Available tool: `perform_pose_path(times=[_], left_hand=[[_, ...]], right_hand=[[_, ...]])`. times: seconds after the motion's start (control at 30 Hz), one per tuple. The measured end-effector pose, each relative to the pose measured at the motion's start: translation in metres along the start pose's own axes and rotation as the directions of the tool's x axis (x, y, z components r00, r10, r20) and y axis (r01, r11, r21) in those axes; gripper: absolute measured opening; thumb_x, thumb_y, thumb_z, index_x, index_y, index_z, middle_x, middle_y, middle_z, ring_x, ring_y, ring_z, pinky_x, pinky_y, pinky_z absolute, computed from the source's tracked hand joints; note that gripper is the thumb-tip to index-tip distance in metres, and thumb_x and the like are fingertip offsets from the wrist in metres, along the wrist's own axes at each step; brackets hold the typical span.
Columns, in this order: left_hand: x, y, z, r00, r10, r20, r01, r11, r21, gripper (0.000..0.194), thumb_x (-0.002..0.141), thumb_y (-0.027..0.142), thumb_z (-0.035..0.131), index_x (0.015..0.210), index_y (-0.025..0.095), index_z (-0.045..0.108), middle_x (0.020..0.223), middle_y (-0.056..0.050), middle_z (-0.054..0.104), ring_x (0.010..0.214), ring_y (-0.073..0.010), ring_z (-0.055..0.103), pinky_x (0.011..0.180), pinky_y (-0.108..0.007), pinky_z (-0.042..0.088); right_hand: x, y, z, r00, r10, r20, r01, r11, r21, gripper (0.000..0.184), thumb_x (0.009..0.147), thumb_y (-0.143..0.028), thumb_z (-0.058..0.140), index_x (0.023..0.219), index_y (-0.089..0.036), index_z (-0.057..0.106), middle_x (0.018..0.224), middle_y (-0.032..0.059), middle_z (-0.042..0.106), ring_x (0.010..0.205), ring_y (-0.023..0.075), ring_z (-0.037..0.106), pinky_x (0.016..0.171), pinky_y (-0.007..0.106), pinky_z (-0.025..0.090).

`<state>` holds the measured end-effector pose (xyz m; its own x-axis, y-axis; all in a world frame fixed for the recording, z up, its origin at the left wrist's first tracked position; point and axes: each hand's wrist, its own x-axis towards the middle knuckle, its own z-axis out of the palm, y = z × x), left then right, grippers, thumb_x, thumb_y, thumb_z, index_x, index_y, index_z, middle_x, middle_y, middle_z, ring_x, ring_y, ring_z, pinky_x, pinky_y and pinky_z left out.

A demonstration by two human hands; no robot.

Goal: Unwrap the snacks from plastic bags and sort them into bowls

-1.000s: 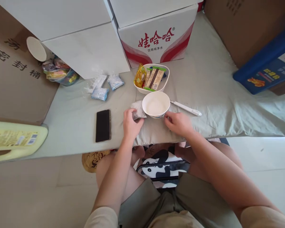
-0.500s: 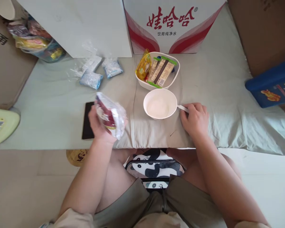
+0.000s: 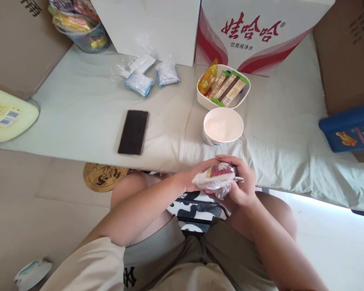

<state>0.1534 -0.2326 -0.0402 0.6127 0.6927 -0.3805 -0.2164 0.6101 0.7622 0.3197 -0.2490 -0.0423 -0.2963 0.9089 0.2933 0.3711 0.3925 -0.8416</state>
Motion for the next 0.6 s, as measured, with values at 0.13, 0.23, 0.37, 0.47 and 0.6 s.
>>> perform_pose_path(times=[0.13,0.23,0.37,0.47,0.6], left_hand=[[-0.007,0.002,-0.007,0.970,-0.231,0.077,0.221,0.968,0.115,0.031,0.077,0.049,0.065,0.075,0.018,0.067,0.056,-0.002,0.060,0.046,-0.0119,0.052,0.043,-0.025,0.039],[-0.013,0.016,-0.015,0.992,-0.084,-0.093,0.101,0.974,0.203,0.032,0.077,0.049,0.065,0.080,0.017,0.068,0.073,-0.004,0.069,0.065,-0.0148,0.063,0.058,-0.025,0.049],[-0.019,0.031,-0.022,0.966,0.180,-0.185,-0.128,0.957,0.260,0.046,0.082,0.057,0.060,0.108,0.020,0.066,0.107,-0.005,0.070,0.096,-0.0210,0.065,0.080,-0.030,0.053],[-0.022,0.038,-0.025,0.953,0.265,-0.150,-0.166,0.866,0.472,0.056,0.069,0.042,0.079,0.118,0.021,0.062,0.111,-0.004,0.069,0.100,-0.0218,0.064,0.086,-0.029,0.050],[-0.026,0.045,-0.032,0.981,0.166,-0.102,-0.108,0.900,0.422,0.046,0.069,0.043,0.078,0.105,0.017,0.066,0.086,-0.002,0.068,0.076,-0.0154,0.063,0.068,-0.024,0.048]], right_hand=[[0.002,0.006,0.001,0.985,0.174,0.003,-0.173,0.976,0.132,0.046,0.088,-0.065,0.048,0.094,-0.022,0.064,0.075,0.0049,0.069,0.063,0.0210,0.064,0.058,0.034,0.051],[0.005,0.011,-0.002,0.963,0.266,-0.029,-0.258,0.951,0.173,0.044,0.087,-0.063,0.051,0.088,-0.022,0.063,0.070,0.0029,0.066,0.061,0.0194,0.061,0.056,0.032,0.049],[0.010,0.008,-0.001,0.935,0.352,-0.044,-0.350,0.936,0.040,0.035,0.087,-0.056,0.055,0.088,-0.022,0.063,0.066,0.0004,0.064,0.060,0.0177,0.058,0.056,0.031,0.048],[0.012,0.006,0.001,0.937,0.350,-0.003,-0.349,0.936,0.036,0.034,0.090,-0.054,0.052,0.096,-0.023,0.063,0.069,0.0009,0.063,0.062,0.0180,0.058,0.056,0.031,0.048],[0.010,0.008,0.000,0.974,0.220,0.049,-0.225,0.961,0.163,0.046,0.089,-0.059,0.050,0.117,-0.024,0.058,0.103,0.0081,0.066,0.060,0.0154,0.057,0.054,0.033,0.049]])
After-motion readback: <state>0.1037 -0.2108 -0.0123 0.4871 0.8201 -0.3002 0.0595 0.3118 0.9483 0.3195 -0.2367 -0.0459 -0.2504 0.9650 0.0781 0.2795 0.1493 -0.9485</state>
